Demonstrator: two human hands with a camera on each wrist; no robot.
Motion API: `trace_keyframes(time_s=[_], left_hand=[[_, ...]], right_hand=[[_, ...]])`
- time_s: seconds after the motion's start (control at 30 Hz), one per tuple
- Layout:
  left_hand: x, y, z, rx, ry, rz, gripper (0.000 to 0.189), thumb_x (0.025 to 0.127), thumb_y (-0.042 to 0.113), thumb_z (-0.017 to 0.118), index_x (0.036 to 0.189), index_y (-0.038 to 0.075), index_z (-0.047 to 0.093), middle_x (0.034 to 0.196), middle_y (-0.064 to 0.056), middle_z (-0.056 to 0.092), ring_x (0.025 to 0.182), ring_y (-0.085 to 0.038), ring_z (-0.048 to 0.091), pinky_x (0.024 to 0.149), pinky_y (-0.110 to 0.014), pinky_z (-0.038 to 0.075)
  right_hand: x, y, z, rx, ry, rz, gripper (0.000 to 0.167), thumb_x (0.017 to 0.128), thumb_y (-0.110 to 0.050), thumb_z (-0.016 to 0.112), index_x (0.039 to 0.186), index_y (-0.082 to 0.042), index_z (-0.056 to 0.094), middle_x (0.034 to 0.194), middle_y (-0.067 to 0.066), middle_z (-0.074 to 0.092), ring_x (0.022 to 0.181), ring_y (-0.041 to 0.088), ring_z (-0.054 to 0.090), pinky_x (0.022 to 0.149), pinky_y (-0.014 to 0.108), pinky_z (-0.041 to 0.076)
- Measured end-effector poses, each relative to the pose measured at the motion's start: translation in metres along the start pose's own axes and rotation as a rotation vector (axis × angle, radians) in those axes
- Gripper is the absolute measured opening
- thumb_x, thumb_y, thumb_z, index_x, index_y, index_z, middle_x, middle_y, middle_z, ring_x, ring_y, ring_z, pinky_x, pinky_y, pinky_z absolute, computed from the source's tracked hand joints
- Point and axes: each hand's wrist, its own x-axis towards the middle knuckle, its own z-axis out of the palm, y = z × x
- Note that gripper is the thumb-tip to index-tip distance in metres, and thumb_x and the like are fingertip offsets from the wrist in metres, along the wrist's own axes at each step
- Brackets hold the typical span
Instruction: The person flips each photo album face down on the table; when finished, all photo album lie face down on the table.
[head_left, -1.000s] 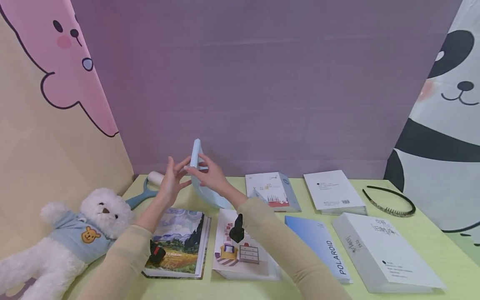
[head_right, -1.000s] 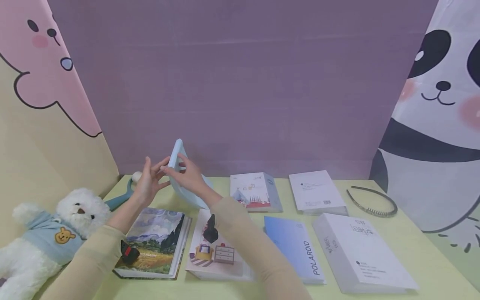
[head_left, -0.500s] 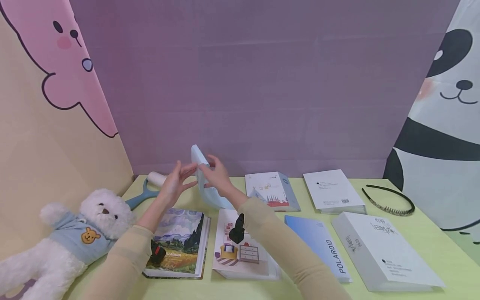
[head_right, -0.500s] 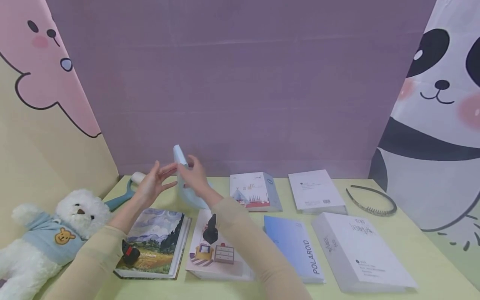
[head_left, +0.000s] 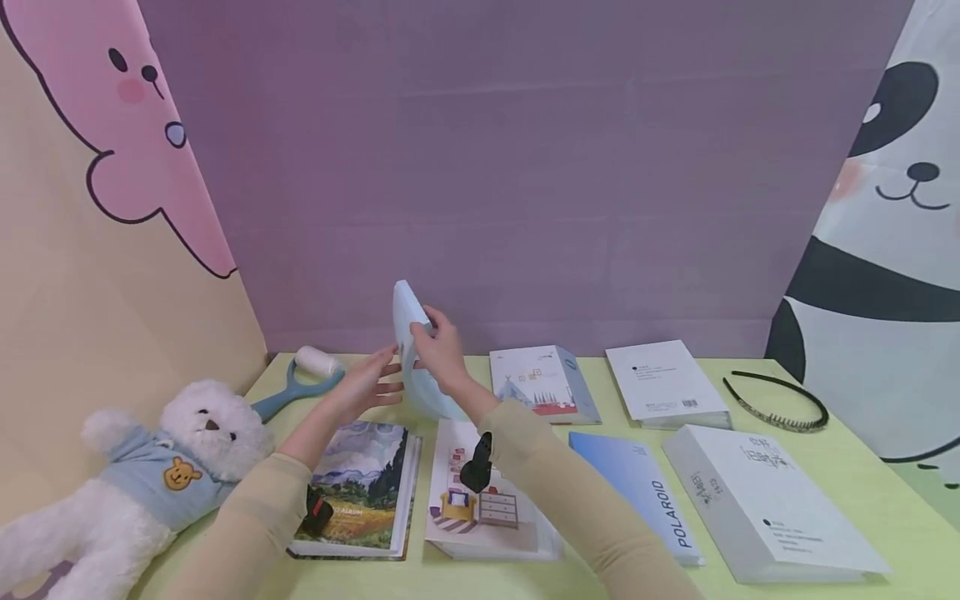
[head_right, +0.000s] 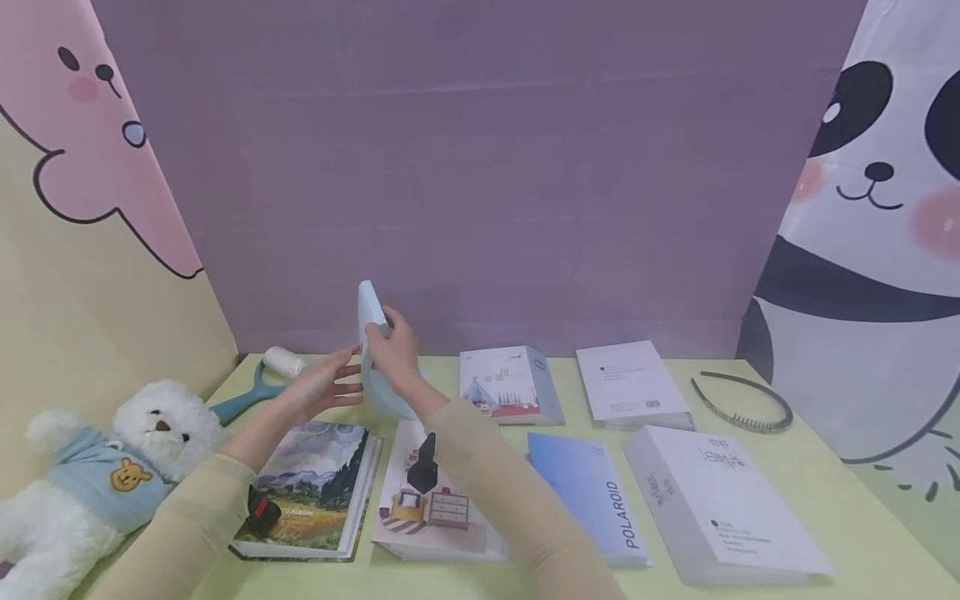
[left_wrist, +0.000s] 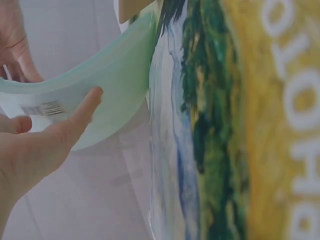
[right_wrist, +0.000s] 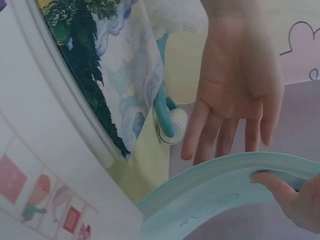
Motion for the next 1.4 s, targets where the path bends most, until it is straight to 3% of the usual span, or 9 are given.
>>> trace_keyframes(time_s=[0.23, 0.43, 0.67, 0.87, 1.0, 1.17, 1.3, 1.4], left_hand=[[0.002, 0.002, -0.001, 0.071, 0.007, 0.059, 0.05, 0.105, 0.027, 0.026, 0.151, 0.011, 0.016, 0.157, -0.013, 0.012, 0.144, -0.031, 0.013, 0.11, -0.052, 0.03], [0.003, -0.001, -0.006, 0.096, -0.049, 0.077, 0.051, 0.105, 0.026, 0.024, 0.151, 0.005, 0.014, 0.158, -0.013, 0.004, 0.145, -0.032, 0.004, 0.114, -0.052, 0.021], [0.007, -0.004, 0.0, 0.174, -0.122, 0.042, 0.052, 0.105, 0.028, 0.026, 0.15, 0.004, 0.017, 0.158, -0.015, 0.005, 0.145, -0.034, 0.003, 0.115, -0.051, 0.016], [0.004, -0.004, 0.018, 0.37, -0.054, -0.065, 0.052, 0.104, 0.025, 0.028, 0.151, 0.008, 0.017, 0.156, -0.02, 0.008, 0.142, -0.042, 0.008, 0.107, -0.066, 0.019], [0.001, -0.004, 0.028, 0.503, -0.049, -0.084, 0.052, 0.103, 0.021, 0.029, 0.151, 0.007, 0.015, 0.155, -0.023, 0.011, 0.14, -0.044, 0.013, 0.109, -0.062, 0.022], [-0.001, -0.006, 0.026, 0.594, -0.084, -0.075, 0.049, 0.103, 0.021, 0.029, 0.148, 0.002, 0.022, 0.153, -0.024, 0.018, 0.14, -0.042, 0.017, 0.113, -0.054, 0.022], [0.001, -0.009, 0.021, 0.601, -0.136, -0.111, 0.049, 0.104, 0.023, 0.028, 0.149, 0.004, 0.023, 0.153, -0.023, 0.018, 0.141, -0.042, 0.015, 0.113, -0.054, 0.019], [0.002, -0.011, 0.019, 0.595, -0.164, -0.129, 0.049, 0.104, 0.024, 0.028, 0.148, 0.003, 0.024, 0.153, -0.022, 0.019, 0.141, -0.041, 0.015, 0.114, -0.054, 0.019]], right_hand=[[0.005, -0.004, -0.008, 0.093, 0.111, -0.139, 0.049, 0.096, -0.016, 0.045, 0.143, -0.007, 0.034, 0.13, 0.016, 0.046, 0.102, 0.03, 0.056, 0.073, 0.047, 0.056], [0.005, 0.006, -0.012, 0.152, 0.132, -0.149, 0.047, 0.094, -0.01, 0.044, 0.14, -0.006, 0.032, 0.129, 0.017, 0.047, 0.105, 0.029, 0.058, 0.071, 0.037, 0.057], [0.001, 0.012, -0.03, 0.088, 0.117, -0.09, 0.051, 0.093, -0.01, 0.048, 0.14, -0.002, 0.03, 0.132, 0.018, 0.044, 0.104, 0.034, 0.059, 0.075, 0.045, 0.057], [-0.002, 0.023, -0.043, 0.061, 0.116, -0.05, 0.052, 0.094, -0.013, 0.052, 0.14, 0.001, 0.031, 0.13, 0.02, 0.046, 0.106, 0.035, 0.059, 0.08, 0.048, 0.055], [-0.004, 0.033, -0.047, 0.048, 0.133, -0.024, 0.051, 0.094, -0.012, 0.053, 0.139, 0.002, 0.032, 0.131, 0.021, 0.047, 0.111, 0.035, 0.057, 0.081, 0.044, 0.055], [-0.003, 0.039, -0.055, -0.002, 0.164, 0.035, 0.053, 0.092, -0.015, 0.059, 0.139, 0.0, 0.039, 0.135, 0.018, 0.043, 0.107, 0.033, 0.059, 0.081, 0.039, 0.056], [0.001, 0.043, -0.062, -0.028, 0.161, 0.079, 0.049, 0.089, -0.013, 0.063, 0.134, 0.001, 0.049, 0.128, 0.022, 0.051, 0.103, 0.034, 0.062, 0.085, 0.042, 0.054], [0.003, 0.048, -0.066, -0.071, 0.157, 0.128, 0.044, 0.088, -0.011, 0.064, 0.129, 0.001, 0.054, 0.12, 0.022, 0.059, 0.099, 0.033, 0.064, 0.083, 0.038, 0.055]])
